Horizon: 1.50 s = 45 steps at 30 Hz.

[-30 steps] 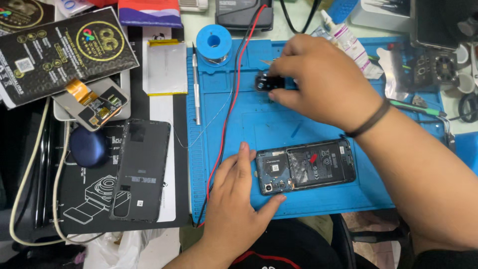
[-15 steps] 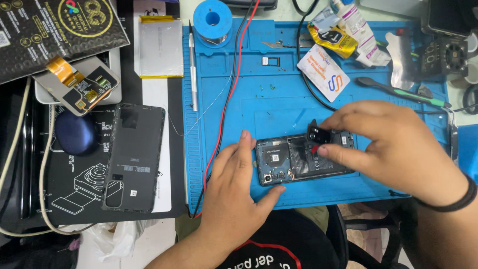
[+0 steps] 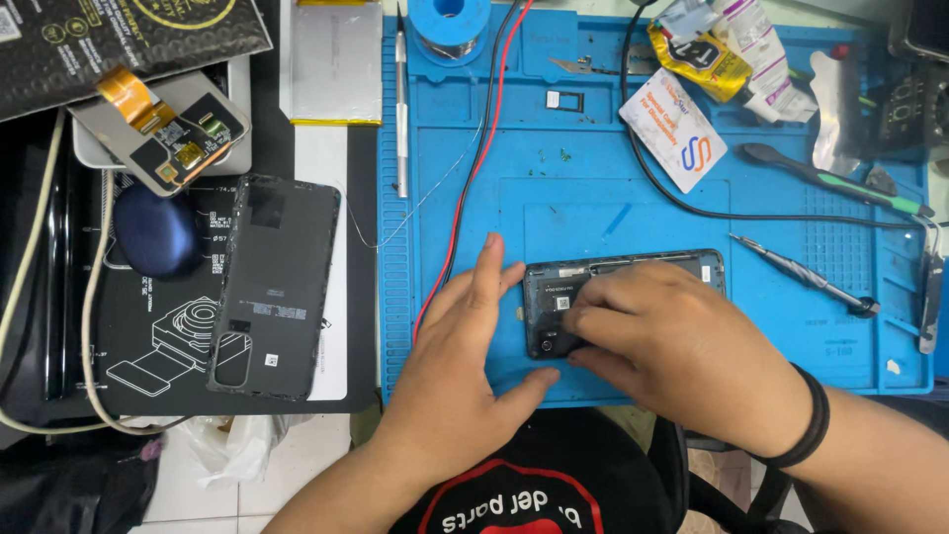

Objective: The person assembles a smartphone by placing the battery into the chassis, attaching the back cover, and securing it with screws. The person uses a screwdriver to tighten screws on the back of the device.

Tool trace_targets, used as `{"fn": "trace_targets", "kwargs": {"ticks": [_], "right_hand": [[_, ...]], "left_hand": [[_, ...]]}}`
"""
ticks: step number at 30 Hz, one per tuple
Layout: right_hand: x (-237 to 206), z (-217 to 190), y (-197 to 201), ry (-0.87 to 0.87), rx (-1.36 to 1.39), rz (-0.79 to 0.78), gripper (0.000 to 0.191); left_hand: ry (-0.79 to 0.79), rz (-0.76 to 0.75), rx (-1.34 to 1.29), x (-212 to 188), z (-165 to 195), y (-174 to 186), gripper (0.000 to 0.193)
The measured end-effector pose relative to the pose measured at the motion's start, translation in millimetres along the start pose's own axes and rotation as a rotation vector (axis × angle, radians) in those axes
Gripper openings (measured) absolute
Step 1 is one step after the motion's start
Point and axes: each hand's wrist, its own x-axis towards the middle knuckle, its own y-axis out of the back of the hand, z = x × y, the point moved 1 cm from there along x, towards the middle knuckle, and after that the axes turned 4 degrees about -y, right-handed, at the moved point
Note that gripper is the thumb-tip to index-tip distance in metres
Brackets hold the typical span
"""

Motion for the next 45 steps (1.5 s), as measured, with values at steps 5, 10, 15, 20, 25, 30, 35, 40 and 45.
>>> {"fn": "trace_targets", "kwargs": {"ticks": [5,10,15,20,25,30,35,40,45], "right_hand": [[3,4,-1,-0.009,0.065,0.001,0.027],[10,9,-2,-0.051,0.156,-0.044,0.026],[8,6,-1,-0.027,0.132,-0.042,0.025],[-2,8,-1,-0.023,0.1,0.031,0.011],[-10,10,-11,-0.059,0.059,0.087,0.012],[-26,1,-19,-0.103,0.006,0.255,0.023],[-35,-1,-30,-0.123,-0.069,0.404,0.033],[-37,-6,-30,-0.035,-0.184,0.407,0.039],[-35,-6,-29,-0.015,-0.129,0.41,0.038]], "left_hand": [[0.017,-0.025,-0.081,1,-3,8,0.101],[0.021,0.01,-0.071,1,-3,3,0.096],[0.019,0.049,0.006,2,0,-3,0.092],[0.037,0.047,0.012,2,2,-3,0.092],[0.031,0.045,0.026,1,1,-3,0.091],[-0.172,0.058,0.148,-5,2,-8,0.076],[-0.316,-0.031,0.244,-9,1,-9,0.067],[-0.378,-0.064,0.295,-9,2,-7,0.065],[-0.277,-0.099,0.295,-10,3,-8,0.064]]}}
